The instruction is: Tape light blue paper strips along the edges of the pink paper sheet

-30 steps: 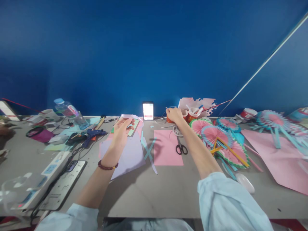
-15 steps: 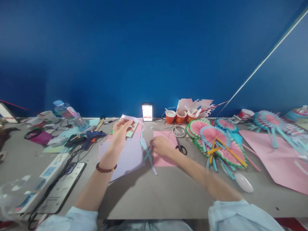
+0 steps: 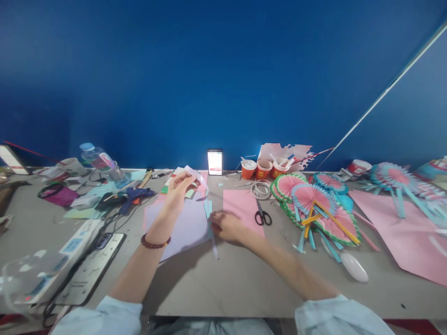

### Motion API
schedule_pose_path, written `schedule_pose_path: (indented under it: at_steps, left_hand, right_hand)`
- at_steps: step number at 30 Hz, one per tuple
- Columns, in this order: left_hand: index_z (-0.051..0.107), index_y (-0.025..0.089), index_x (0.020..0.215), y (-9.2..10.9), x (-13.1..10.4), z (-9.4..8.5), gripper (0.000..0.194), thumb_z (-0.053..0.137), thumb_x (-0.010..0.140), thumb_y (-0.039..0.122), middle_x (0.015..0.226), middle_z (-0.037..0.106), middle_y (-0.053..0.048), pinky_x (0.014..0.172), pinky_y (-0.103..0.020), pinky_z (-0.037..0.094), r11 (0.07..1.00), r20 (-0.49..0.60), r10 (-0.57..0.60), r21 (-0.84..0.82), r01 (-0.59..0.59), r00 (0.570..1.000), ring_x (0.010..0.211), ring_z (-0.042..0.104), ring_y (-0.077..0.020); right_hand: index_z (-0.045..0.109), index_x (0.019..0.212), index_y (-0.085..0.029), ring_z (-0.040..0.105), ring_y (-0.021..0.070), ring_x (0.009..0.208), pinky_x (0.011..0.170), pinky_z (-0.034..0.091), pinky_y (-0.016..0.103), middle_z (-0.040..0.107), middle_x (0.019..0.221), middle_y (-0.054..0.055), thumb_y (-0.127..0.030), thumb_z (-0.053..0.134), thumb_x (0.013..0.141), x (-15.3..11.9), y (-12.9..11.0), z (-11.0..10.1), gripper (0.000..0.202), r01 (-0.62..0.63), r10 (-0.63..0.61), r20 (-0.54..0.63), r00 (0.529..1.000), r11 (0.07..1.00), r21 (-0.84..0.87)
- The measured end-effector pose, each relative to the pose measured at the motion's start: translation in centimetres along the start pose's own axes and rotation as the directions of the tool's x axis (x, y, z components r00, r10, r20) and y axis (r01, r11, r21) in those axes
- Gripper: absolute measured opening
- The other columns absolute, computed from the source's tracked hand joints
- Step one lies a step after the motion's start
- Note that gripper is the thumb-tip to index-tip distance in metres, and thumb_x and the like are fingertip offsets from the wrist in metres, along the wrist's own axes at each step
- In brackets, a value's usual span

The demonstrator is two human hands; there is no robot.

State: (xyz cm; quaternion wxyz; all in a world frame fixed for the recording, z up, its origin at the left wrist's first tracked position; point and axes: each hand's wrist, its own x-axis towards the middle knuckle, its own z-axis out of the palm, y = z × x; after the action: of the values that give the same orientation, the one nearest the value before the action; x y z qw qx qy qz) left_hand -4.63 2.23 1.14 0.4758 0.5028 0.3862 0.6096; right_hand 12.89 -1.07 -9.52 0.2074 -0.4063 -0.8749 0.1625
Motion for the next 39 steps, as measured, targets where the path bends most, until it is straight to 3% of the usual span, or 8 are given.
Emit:
schedule_pose_path:
  at_steps: [2,4,12,24,28,33,36,39]
  left_hand:
    - [0.059,0.016,0.062,0.0,0.0,0.0,0.018,0.064,0.072,0.031,0.064,0.058,0.0,0.053,-0.022,0.042,1.0,0.044,0.008,0.003,-0.008,0.999,0.06,0.054,-0.0108]
    - [0.057,0.016,0.061,0.0,0.0,-0.1,0.019,0.063,0.073,0.03,0.064,0.057,0.001,0.052,-0.022,0.042,1.0,0.072,0.013,0.007,-0.013,0.997,0.057,0.053,-0.0095]
    - [0.055,0.016,0.062,-0.2,0.0,0.1,0.022,0.063,0.075,0.032,0.061,0.057,0.001,0.055,-0.021,0.043,1.0,0.126,-0.001,0.005,0.0,0.992,0.052,0.053,-0.0078]
    - [0.06,0.015,0.073,0.3,-0.7,0.8,0.026,0.072,0.07,0.038,0.061,0.061,0.0,0.048,-0.019,0.043,0.999,0.158,0.039,0.017,-0.042,0.987,0.05,0.055,-0.0081]
    - [0.061,0.015,0.074,0.4,-1.0,1.0,0.023,0.07,0.073,0.036,0.06,0.06,0.001,0.049,-0.02,0.044,0.998,0.175,0.039,0.036,-0.046,0.984,0.051,0.057,-0.0084]
    - [0.064,0.015,0.078,0.2,-1.8,1.7,0.02,0.068,0.075,0.034,0.062,0.063,0.0,0.05,-0.02,0.045,0.99,0.224,-0.009,0.14,-0.023,0.974,0.053,0.061,-0.0104]
    - [0.065,0.015,0.079,0.2,-2.5,2.2,0.019,0.067,0.076,0.033,0.062,0.064,-0.001,0.054,-0.021,0.045,0.986,0.295,-0.044,0.167,-0.006,0.954,0.057,0.062,-0.0113]
    - [0.065,0.014,0.077,0.6,-3.1,2.5,0.022,0.067,0.077,0.036,0.063,0.063,-0.002,0.055,-0.022,0.045,0.992,0.471,-0.114,0.094,0.079,0.875,0.058,0.06,-0.011]
  right_hand:
    - [0.066,0.102,-0.025,0.062,0.0178,0.097,0.084,0.049,0.029,0.067,0.109,0.003,-0.017,0.049,0.082,0.7,1.2,-0.4,0.028,0.063,-0.065,0.011,0.998,0.988,0.144]
    - [0.063,0.105,-0.018,0.062,0.0182,0.096,0.087,0.047,0.031,0.066,0.107,0.008,-0.013,0.045,0.082,1.7,3.3,-0.7,0.029,-0.014,0.028,-0.079,0.996,0.984,0.18]
    - [0.055,0.122,-0.013,0.047,0.0276,0.119,0.102,0.035,0.044,0.054,0.127,0.016,-0.028,0.05,0.085,4.4,11.2,-1.3,0.04,-0.262,0.255,-0.13,0.958,0.964,-0.04]
    - [0.058,0.123,-0.025,0.032,0.0309,0.132,0.106,0.026,0.052,0.043,0.141,0.011,-0.032,0.049,0.089,0.2,8.4,-0.5,0.035,-0.048,0.03,-0.058,0.998,0.934,-0.353]
    - [0.053,0.128,-0.027,0.033,0.0253,0.133,0.109,0.025,0.05,0.043,0.141,0.009,-0.019,0.05,0.087,-2.4,6.3,-1.6,0.042,0.108,-0.106,0.019,0.994,0.966,-0.235]
    - [0.049,0.133,-0.024,0.025,0.0296,0.137,0.112,0.022,0.05,0.033,0.148,0.009,-0.02,0.06,0.076,-5.2,4.7,-2.5,0.058,-0.048,0.041,0.173,0.984,0.998,0.04]
    - [0.049,0.133,-0.025,0.041,0.0259,0.129,0.105,0.036,0.044,0.046,0.14,0.009,-0.021,0.055,0.079,-5.7,4.2,-3.2,0.054,-0.174,0.099,0.205,0.974,0.904,0.391]
    - [0.063,0.114,-0.022,0.053,0.0243,0.116,0.096,0.044,0.04,0.06,0.122,0.01,-0.032,0.052,0.086,-5.2,3.6,-5.0,0.032,-0.19,0.189,0.069,0.98,0.754,0.628]
